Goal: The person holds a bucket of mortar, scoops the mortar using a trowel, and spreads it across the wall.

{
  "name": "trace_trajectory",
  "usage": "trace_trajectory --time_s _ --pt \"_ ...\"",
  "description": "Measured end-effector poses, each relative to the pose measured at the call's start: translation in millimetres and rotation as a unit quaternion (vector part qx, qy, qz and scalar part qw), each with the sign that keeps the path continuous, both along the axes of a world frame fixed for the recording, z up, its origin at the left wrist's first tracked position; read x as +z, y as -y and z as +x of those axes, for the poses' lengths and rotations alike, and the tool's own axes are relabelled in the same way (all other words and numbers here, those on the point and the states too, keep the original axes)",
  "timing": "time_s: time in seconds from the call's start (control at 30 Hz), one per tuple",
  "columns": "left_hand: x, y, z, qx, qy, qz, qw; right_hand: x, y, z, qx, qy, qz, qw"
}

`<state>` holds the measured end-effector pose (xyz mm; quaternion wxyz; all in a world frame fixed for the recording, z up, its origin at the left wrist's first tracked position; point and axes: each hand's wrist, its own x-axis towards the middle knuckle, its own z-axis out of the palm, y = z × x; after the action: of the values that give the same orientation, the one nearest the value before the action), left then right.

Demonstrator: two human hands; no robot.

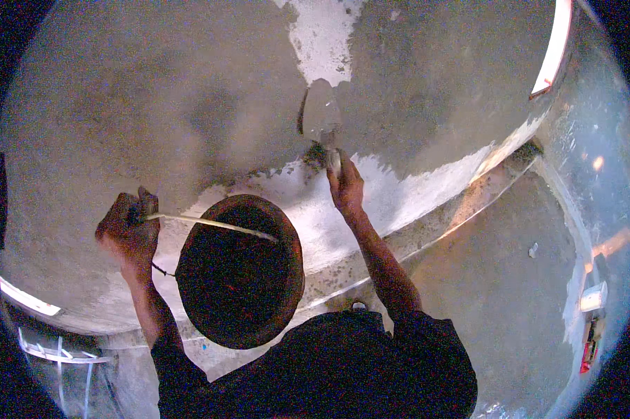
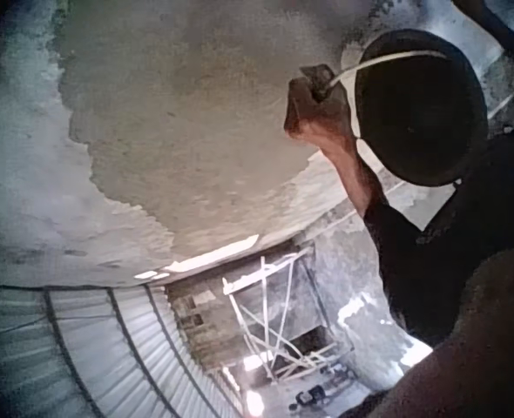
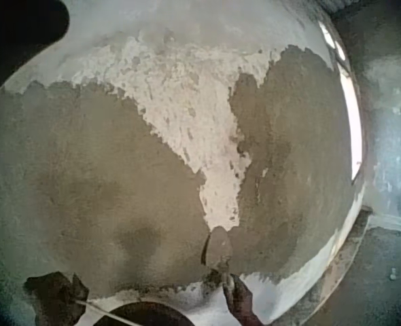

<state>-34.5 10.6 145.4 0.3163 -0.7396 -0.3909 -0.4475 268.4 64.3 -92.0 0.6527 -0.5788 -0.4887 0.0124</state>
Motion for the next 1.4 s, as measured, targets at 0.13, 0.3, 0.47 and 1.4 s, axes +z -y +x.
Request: trace_trajectory --time_s 0.13,0.3,0.47,1.4 --pt "0 7 10 0.015 0.014 -0.018 1.0 -37 -14 1 -0.007 0.008 0.029 1.0" --pt "7 13 6 0.076 0.06 -0.036 0.995 -44 12 -10 0.068 0.003 -0.026 0.997" --pt "3 7 10 0.075 0.081 -0.062 0.992 -14 7 14 0.051 -0.147 -0.028 0.987" --pt "-7 11 -4 0.078 0.074 -0.107 0.988 -35 17 -13 0.189 0.061 -0.106 0.974"
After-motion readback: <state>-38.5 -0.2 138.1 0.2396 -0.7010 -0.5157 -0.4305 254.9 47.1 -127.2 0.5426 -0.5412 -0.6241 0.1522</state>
